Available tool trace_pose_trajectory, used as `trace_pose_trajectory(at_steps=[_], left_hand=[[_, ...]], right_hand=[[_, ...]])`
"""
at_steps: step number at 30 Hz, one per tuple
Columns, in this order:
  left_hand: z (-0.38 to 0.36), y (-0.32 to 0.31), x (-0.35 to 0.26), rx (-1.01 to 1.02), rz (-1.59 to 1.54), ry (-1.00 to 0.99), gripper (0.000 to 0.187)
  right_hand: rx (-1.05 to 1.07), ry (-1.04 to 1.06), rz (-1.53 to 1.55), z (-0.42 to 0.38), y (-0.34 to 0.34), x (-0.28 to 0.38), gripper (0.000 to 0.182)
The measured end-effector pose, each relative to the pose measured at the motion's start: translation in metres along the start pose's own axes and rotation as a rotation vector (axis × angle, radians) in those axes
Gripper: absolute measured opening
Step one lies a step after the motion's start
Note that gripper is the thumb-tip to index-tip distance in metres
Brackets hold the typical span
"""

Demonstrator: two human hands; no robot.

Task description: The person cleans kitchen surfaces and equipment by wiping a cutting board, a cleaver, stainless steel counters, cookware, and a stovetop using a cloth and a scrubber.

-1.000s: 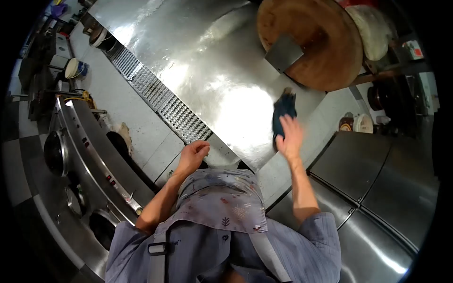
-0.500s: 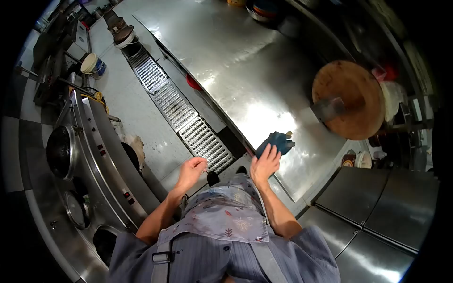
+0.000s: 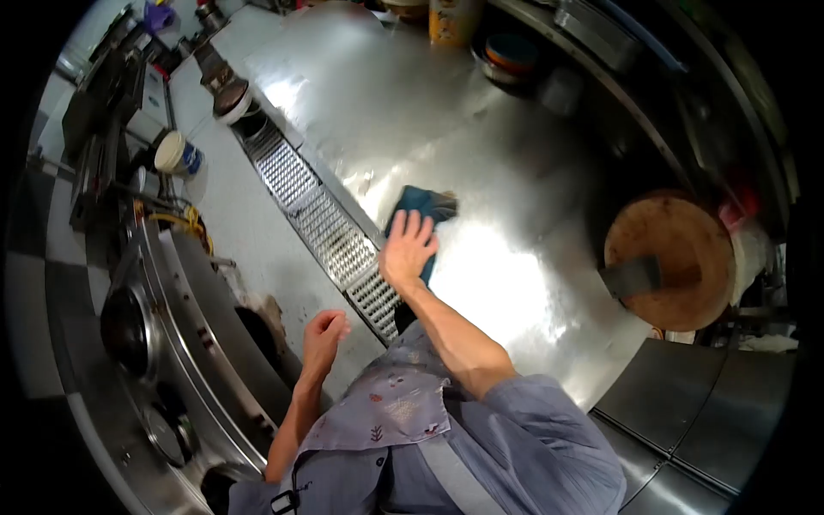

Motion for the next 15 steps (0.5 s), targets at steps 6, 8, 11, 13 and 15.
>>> trace_pose_trajectory(at_steps=[6,8,11,13,15], left_hand=[[0.095,-0.032,-0.092,0.103,0.165,-0.014,0.022],[0.125,-0.047,-0.113,0.133,0.196,-0.031,0.022],[0.156,-0.068,-0.13,0.166,0.203,-0.037,0.022],[0.17,-0.078,-0.135,0.187,0.198,-0.043,0.022],[0.194,-0.096,-0.135,0.287,0.199,-0.084,0.021]], right_hand=[[0.158,0.214,0.768,0.12,-0.035,0.003,0.045],[0.082,0.03,0.938,0.141,-0.016,-0.037,0.047],[-0.252,-0.054,0.761,0.133,0.073,-0.125,0.045],[-0.391,-0.172,0.581,0.104,0.115,-0.197,0.048],[-0.41,-0.294,0.284,0.07,0.127,-0.279,0.054]])
Point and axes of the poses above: each hand's wrist, its own z-axis towards the middle knuckle, its own y-axis out of the back of the hand, x = y × z, the point moved 6 cm from there along z, towards the middle knuckle, and after that the axes turned 6 degrees about y, right-handed, at the moved point
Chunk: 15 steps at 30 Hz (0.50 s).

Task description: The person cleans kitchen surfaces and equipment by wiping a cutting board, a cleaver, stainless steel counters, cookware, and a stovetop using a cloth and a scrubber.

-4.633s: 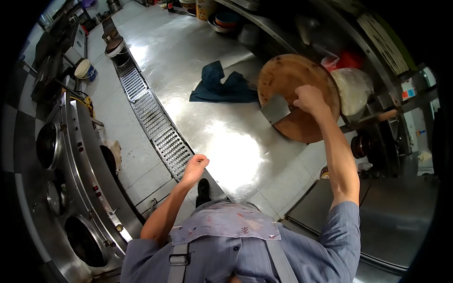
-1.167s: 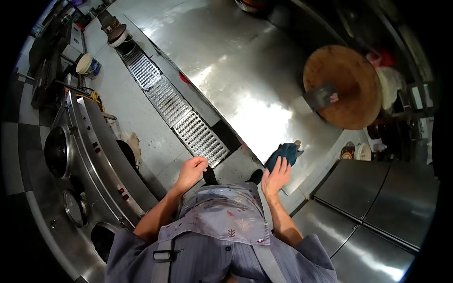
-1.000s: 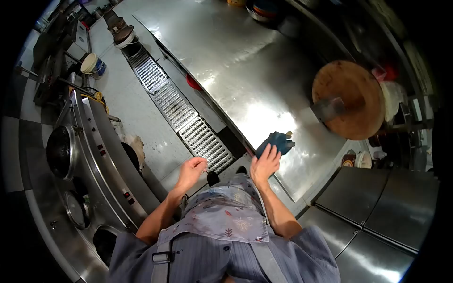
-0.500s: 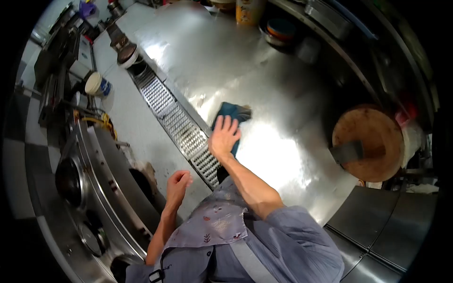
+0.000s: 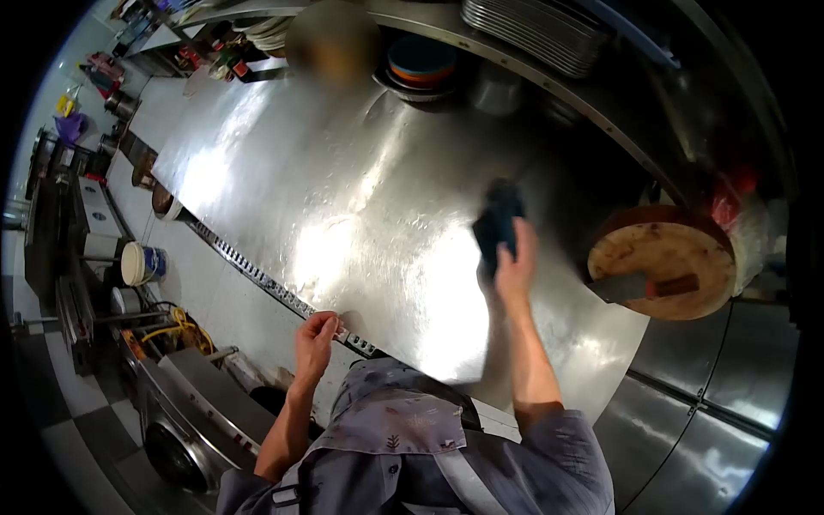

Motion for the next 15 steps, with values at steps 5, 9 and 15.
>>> trace_pose_trajectory(at_steps=[5,9,15], left_hand=[[0.046,-0.031,-0.036,0.102,0.047,-0.002,0.019],[0.088,-0.053,-0.063,0.187,0.019,-0.121,0.018],[0.131,-0.064,-0.124,0.244,-0.062,-0.209,0.019]], right_hand=[[-0.012,-0.094,-0.521,0.021,-0.029,-0.05,0.057],[0.234,0.041,-0.4,0.058,-0.131,0.038,0.053],[0.499,0.326,-0.01,0.021,-0.233,0.126,0.05]])
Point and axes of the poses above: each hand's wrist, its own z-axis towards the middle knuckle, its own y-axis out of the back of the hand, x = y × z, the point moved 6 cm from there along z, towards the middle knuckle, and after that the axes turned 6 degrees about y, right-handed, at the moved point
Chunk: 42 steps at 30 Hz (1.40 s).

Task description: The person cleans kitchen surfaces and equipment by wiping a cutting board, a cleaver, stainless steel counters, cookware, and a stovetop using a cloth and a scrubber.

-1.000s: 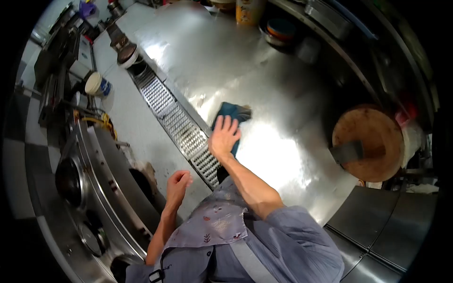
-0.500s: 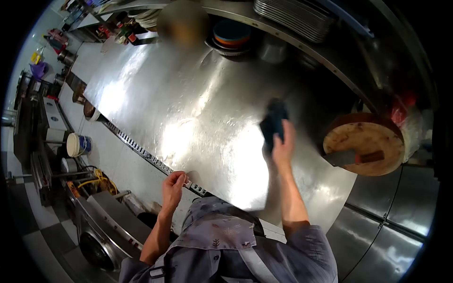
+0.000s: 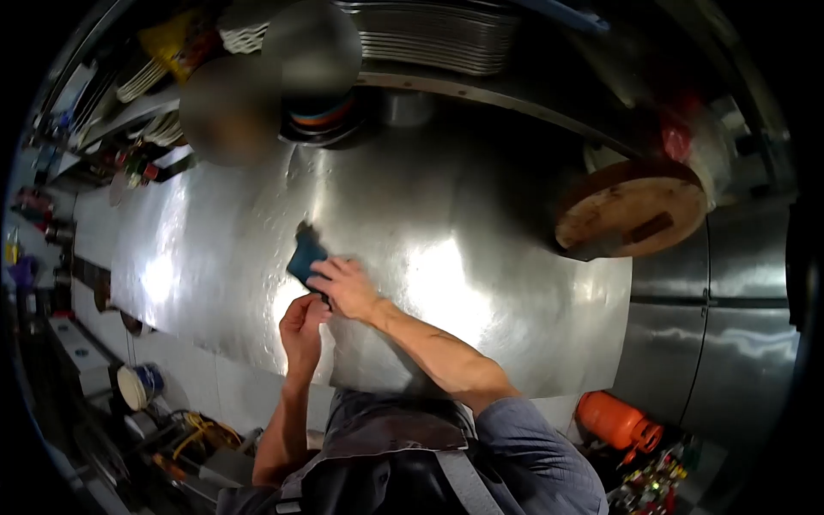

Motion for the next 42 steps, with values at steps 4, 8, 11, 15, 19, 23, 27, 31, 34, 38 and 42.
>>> trace_pose_trajectory(at_steps=[4,8,11,15,19,23,27,31,34,38,42], left_hand=[[0.028,0.014,-0.007,0.059,0.042,0.012,0.018],[0.028,0.034,-0.011,0.006,0.111,0.073,0.016],[0.022,0.046,-0.005,0.044,0.115,0.052,0.016],[0.012,0.066,0.014,-0.022,0.128,0.127,0.019],[0.006,0.065,0.017,-0.028,0.157,0.17,0.018],[0.001,0.059,0.024,-0.036,0.118,0.227,0.015],[-0.003,0.044,0.023,0.025,0.091,0.215,0.016],[-0.01,0.024,0.024,0.079,0.036,0.226,0.018],[-0.014,0.014,0.034,0.054,0.047,0.246,0.018],[-0.022,-0.008,0.041,0.114,0.116,0.246,0.016],[-0.03,-0.023,0.037,0.181,0.145,0.219,0.015]], right_hand=[[-0.364,-0.206,0.421,0.009,0.064,-0.062,0.044],[-0.756,-0.38,-0.297,-0.038,0.228,-0.122,0.052],[-0.715,-0.814,-0.691,-0.104,0.268,-0.238,0.064],[-0.51,-1.312,-0.694,-0.104,0.302,-0.328,0.044],[-0.477,-0.75,-0.906,-0.036,0.265,-0.393,0.037],[-0.33,-0.702,-0.696,0.011,0.232,-0.382,0.038],[-0.23,-0.498,-0.672,0.014,0.225,-0.331,0.049],[-0.216,-0.521,-0.382,-0.011,0.206,-0.286,0.058],[-0.243,-0.426,-0.345,-0.03,0.179,-0.231,0.054],[-0.042,-0.422,-0.271,-0.043,0.146,-0.171,0.056],[-0.115,-0.551,-0.346,-0.033,0.147,-0.176,0.078]])
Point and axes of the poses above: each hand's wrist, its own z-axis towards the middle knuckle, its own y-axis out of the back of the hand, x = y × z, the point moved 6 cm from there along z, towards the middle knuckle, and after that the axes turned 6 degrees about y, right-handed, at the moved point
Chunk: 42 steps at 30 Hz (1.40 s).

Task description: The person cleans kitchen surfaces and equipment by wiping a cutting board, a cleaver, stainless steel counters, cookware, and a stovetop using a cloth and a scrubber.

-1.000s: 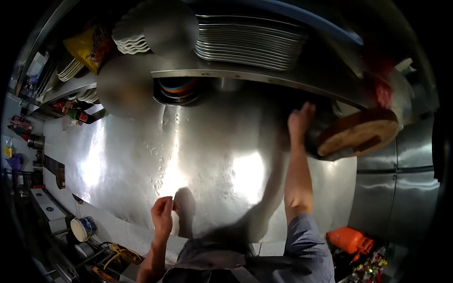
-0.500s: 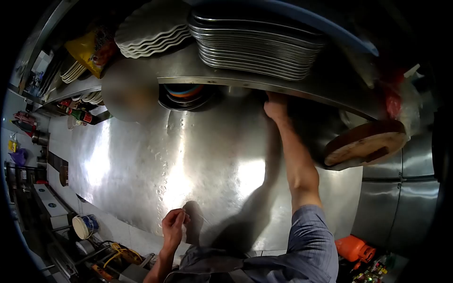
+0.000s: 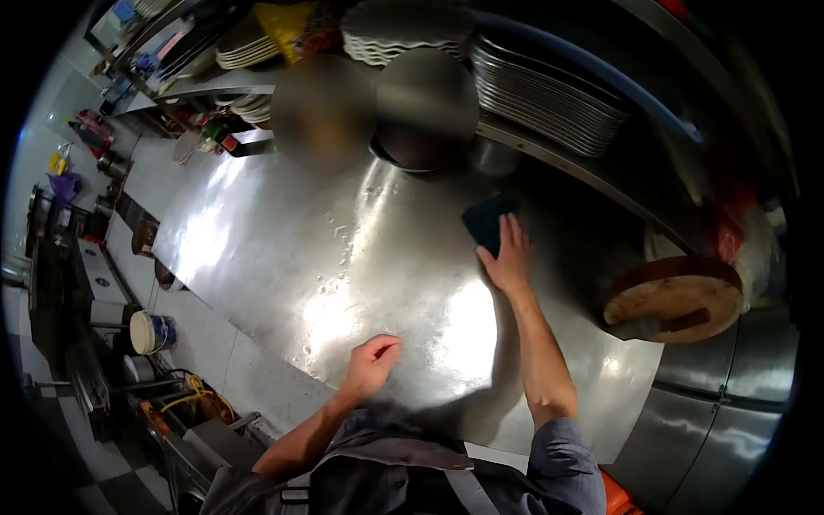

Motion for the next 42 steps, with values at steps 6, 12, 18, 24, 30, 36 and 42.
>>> trace_pose_trajectory(at_steps=[6,12,18,24,30,36,42], left_hand=[[-0.002,0.025,0.01,0.053,0.012,-0.039,0.017],[0.014,0.106,0.011,0.076,-0.02,0.001,0.018],[0.017,0.223,0.009,0.022,-0.081,0.045,0.017],[0.009,0.317,0.037,-0.127,-0.186,0.077,0.015],[-0.007,0.349,0.05,-0.164,-0.196,0.098,0.017],[-0.024,0.334,0.027,-0.196,-0.209,0.064,0.018],[-0.041,0.291,0.01,-0.176,-0.224,0.011,0.018]], right_hand=[[-0.004,-0.157,-0.034,0.054,-0.035,0.009,0.069],[-0.089,-0.181,-0.181,0.085,-0.078,0.088,0.06],[-0.165,-0.341,-0.161,0.11,-0.128,0.188,0.061],[-0.151,-0.387,-0.253,0.149,-0.176,0.269,0.063],[0.046,0.2,-0.061,0.152,-0.249,0.435,0.045],[0.201,0.806,0.067,0.038,-0.28,0.553,0.049],[0.1,0.662,-0.067,0.086,-0.23,0.408,0.04]])
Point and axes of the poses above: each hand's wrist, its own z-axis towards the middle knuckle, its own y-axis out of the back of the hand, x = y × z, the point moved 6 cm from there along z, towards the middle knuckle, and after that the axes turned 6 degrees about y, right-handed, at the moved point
